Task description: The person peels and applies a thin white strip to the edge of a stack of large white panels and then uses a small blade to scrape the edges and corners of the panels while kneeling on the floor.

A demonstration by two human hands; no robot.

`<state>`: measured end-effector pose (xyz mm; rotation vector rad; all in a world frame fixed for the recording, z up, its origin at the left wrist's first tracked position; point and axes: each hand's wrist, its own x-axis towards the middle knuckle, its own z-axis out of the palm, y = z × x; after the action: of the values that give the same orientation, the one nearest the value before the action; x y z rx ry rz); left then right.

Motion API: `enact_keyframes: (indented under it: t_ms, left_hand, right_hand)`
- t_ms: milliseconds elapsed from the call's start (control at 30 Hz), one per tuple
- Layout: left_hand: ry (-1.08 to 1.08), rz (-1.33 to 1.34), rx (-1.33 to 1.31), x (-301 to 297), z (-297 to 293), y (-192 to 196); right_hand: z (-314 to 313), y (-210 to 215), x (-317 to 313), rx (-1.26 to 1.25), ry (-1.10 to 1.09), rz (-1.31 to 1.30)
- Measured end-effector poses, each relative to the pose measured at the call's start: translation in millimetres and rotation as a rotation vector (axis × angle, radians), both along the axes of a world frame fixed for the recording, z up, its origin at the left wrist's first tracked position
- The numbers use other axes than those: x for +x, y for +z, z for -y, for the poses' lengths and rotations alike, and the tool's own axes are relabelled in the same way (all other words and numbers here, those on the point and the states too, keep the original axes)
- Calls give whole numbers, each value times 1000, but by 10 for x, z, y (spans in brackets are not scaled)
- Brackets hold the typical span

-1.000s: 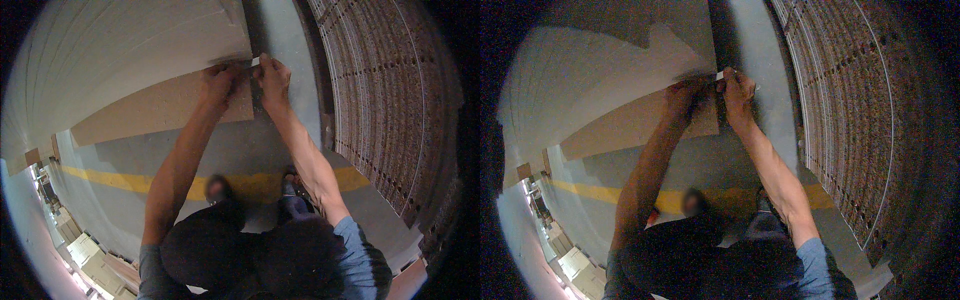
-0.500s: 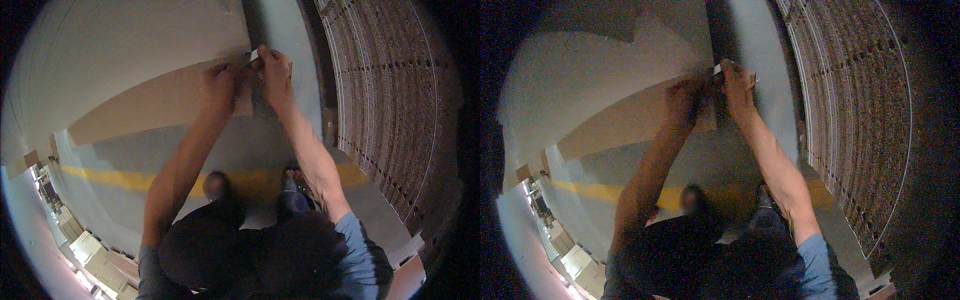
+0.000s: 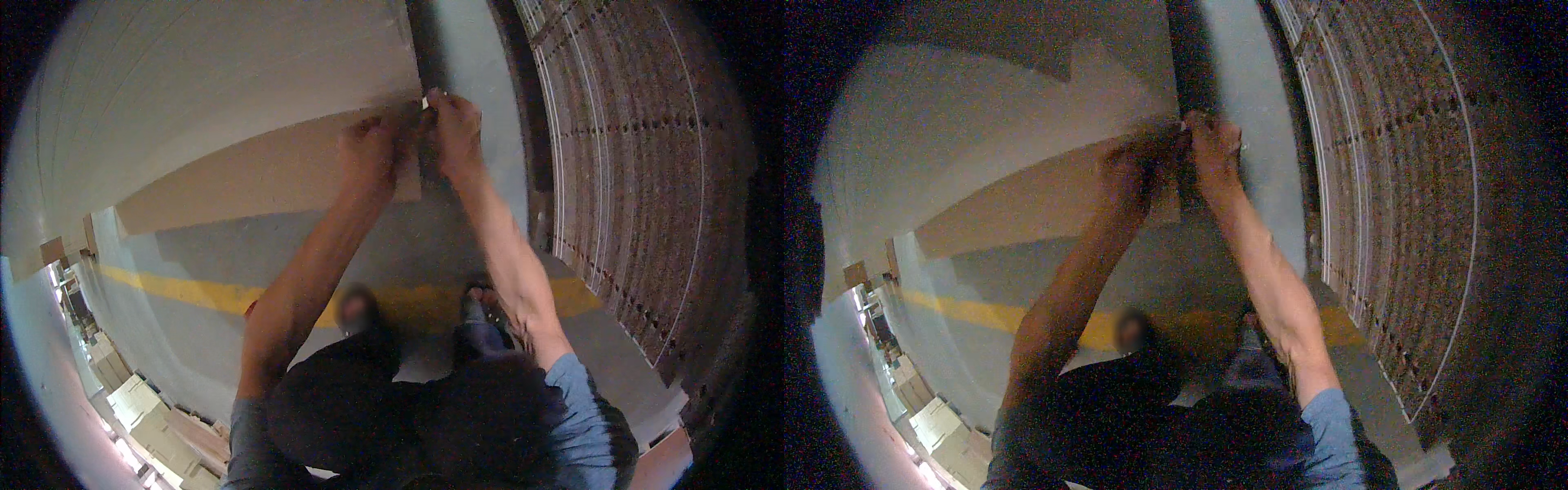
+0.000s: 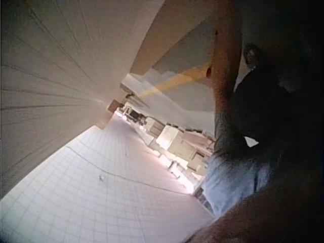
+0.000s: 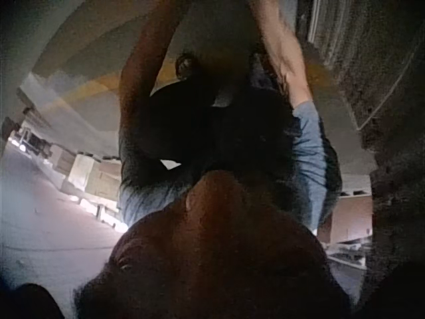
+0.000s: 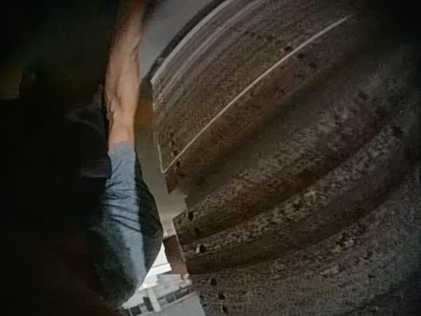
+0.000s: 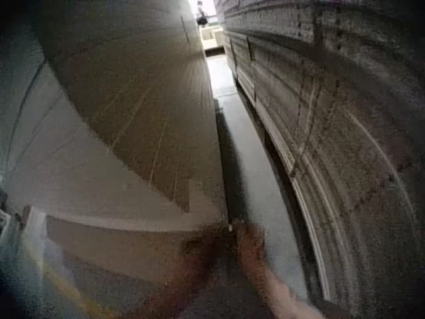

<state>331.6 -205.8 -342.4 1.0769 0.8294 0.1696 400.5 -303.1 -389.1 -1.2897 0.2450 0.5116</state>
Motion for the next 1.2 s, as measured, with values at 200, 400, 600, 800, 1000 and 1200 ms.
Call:
enact_keyframes:
  t_ms: [200, 400, 600, 800, 1000, 1200]
  left_hand:
    - [-183, 17, 440, -48, -81, 338]
    - [-110, 139, 182, -182, -18, 1129]
    - [47, -43, 115, -929, -123, 678]
    - [85, -20, 34, -889, -134, 763]
    - [123, 0, -130, -930, -96, 643]
    - [108, 45, -112, -925, -157, 569]
  right_hand:
    - [9, 274, -60, -31, -44, 265]
    - [341, 1219, 81, 219, 149, 452]
    - [266, 117, 148, -183, 172, 909]
    - [92, -31, 432, -188, 306, 896]
    - [172, -246, 527, 154, 371, 706]
    - [183, -222, 293, -38, 215, 779]
